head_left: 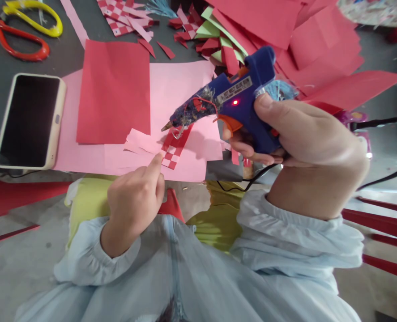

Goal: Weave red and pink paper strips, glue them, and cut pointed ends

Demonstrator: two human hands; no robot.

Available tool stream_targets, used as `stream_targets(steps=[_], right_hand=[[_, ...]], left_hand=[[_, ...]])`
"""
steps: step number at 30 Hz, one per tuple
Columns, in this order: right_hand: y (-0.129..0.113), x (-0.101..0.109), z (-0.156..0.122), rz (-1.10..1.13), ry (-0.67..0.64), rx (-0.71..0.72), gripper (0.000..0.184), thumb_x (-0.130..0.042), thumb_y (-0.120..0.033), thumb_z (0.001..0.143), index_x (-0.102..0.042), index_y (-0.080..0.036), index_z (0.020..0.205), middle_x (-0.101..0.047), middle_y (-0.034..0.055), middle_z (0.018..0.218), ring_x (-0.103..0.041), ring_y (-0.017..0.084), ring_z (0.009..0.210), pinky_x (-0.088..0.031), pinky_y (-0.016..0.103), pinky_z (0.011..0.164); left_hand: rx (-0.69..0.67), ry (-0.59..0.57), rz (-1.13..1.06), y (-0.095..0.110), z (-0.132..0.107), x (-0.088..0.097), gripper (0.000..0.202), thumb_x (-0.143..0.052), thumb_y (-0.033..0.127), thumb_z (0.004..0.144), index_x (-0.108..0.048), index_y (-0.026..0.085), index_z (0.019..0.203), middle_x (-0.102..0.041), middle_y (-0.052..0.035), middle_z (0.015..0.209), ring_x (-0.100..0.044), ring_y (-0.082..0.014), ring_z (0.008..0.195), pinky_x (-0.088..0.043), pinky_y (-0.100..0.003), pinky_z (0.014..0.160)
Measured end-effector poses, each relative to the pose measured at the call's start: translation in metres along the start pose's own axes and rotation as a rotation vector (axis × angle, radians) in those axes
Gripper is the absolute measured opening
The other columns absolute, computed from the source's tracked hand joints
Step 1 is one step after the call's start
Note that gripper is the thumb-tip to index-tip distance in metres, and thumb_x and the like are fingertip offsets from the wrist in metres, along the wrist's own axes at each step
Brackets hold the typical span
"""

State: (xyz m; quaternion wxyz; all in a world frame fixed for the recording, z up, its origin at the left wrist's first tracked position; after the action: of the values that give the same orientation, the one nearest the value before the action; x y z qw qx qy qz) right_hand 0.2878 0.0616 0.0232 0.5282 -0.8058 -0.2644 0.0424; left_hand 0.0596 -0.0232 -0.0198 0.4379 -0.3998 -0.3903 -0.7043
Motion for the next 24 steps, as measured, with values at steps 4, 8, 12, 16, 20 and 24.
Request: stream_targets(steps=[4,8,12,16,20,24], right_hand=[[0.0045,0.002,0.0009,-0.006,0.019,0.0,0.061,-0.043,-0.069,0.094,-0.061,-0.018,0.065,-0.056,-0.0009,0.049,-0.039,0.004,0.03,-0.026,0.018,0.029],[0.0037,-0.0004,0.0022,0.055,0.029,0.064,0.058,-0.047,-0.069,0.093,-0.061,-0.019,0.066,-0.058,-0.0023,0.049,-0.04,0.005,0.029,-0.026,0.017,0.026],[0.0038,-0.0029,0.0028,0.128,0.035,0.048,0.054,-0.055,-0.07,0.089,-0.061,-0.02,0.07,-0.062,-0.003,0.052,-0.043,0.005,0.03,-0.026,0.016,0.025],[0.006,-0.0019,0.0019,0.133,0.042,0.019,0.052,-0.056,-0.069,0.089,-0.061,-0.02,0.072,-0.063,-0.0029,0.054,-0.045,0.005,0.031,-0.026,0.016,0.025],[0.0063,-0.0004,0.0015,0.127,0.036,0.028,0.052,-0.055,-0.069,0.09,-0.061,-0.021,0.071,-0.062,-0.0024,0.054,-0.044,0.006,0.031,-0.025,0.017,0.026],[0.0066,0.0011,0.0016,0.096,0.023,0.027,0.054,-0.056,-0.07,0.089,-0.062,-0.021,0.068,-0.061,-0.0009,0.05,-0.044,0.007,0.032,-0.027,0.02,0.027]], left_hand=[[-0.002,-0.009,0.018,0.0005,-0.0002,0.0007,0.037,-0.052,0.015,0.087,-0.075,0.018,0.116,-0.066,0.0013,0.057,-0.054,-0.0146,0.048,-0.032,-0.03,0.051],[0.014,-0.116,0.085,0.0024,0.001,0.0009,0.04,-0.049,0.015,0.089,-0.073,0.019,0.122,-0.07,0.0005,0.062,-0.059,-0.0154,0.053,-0.036,-0.03,0.053],[0.023,-0.146,0.096,0.0036,0.0016,0.0015,0.042,-0.048,0.016,0.09,-0.072,0.017,0.124,-0.07,-0.0002,0.062,-0.06,-0.0161,0.053,-0.035,-0.031,0.052],[0.025,-0.15,0.089,0.0032,0.0012,0.0006,0.042,-0.049,0.016,0.091,-0.072,0.017,0.125,-0.071,-0.0001,0.063,-0.061,-0.0164,0.054,-0.035,-0.031,0.052],[0.024,-0.146,0.092,0.0035,0.0014,0.0003,0.041,-0.049,0.016,0.091,-0.073,0.018,0.124,-0.07,0.0001,0.062,-0.06,-0.0164,0.053,-0.035,-0.031,0.052],[0.016,-0.136,0.094,0.0042,0.0016,0.0004,0.041,-0.05,0.016,0.09,-0.073,0.017,0.124,-0.069,0.0005,0.06,-0.059,-0.0166,0.052,-0.034,-0.032,0.051]])
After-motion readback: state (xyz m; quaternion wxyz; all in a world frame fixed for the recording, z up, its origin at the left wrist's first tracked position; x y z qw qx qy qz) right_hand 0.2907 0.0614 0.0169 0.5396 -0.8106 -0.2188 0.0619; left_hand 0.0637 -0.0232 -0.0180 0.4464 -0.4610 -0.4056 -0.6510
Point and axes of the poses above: each hand's wrist, its own z-axis towards the middle knuckle, its own x-axis out of the back of the hand, y = z × x, the point moved 3 cm from there along z, towards the middle knuckle
